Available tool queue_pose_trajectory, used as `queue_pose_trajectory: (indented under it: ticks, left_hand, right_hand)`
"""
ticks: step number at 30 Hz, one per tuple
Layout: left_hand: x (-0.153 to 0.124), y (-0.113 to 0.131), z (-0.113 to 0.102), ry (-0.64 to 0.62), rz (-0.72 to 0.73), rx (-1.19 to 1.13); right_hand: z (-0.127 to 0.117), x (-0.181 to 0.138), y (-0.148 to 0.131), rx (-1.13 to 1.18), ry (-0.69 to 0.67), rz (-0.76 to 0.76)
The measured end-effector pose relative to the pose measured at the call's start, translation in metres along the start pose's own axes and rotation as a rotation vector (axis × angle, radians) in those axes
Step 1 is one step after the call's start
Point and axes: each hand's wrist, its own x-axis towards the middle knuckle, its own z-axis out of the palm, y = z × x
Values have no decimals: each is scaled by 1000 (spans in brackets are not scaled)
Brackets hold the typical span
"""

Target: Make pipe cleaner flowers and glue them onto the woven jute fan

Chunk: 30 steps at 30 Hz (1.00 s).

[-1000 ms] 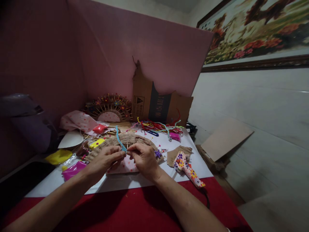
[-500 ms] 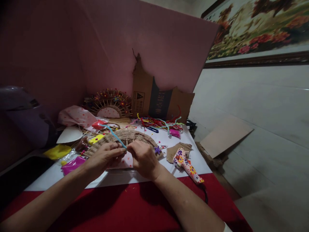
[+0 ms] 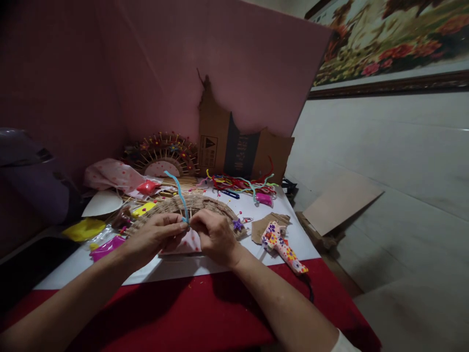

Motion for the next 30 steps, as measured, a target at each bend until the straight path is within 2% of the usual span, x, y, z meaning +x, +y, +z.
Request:
queue_pose_trajectory:
  ticks: [4,7,14,18,23,30]
  left_hand:
    - [0,3,-2,15,22,-85]
    - [1,3,-3,26,45,-96]
    - [1,0,-2,36,75,-6]
    - [1,-2,0,56,76,-31]
    - [2,-3,4,116,70,-63]
    - [3,-5,2,131,-1,-28]
  right_hand:
    - [1,1,-2,141,58,185]
    - [3,0,-3,177,80,214]
    - [7,-2,0,78,117,71]
    - [9,-4,-2,-32,125,-17]
    - [14,-6,-6,-166,119,-62]
    - [16,-7,-2,-210,53,-92]
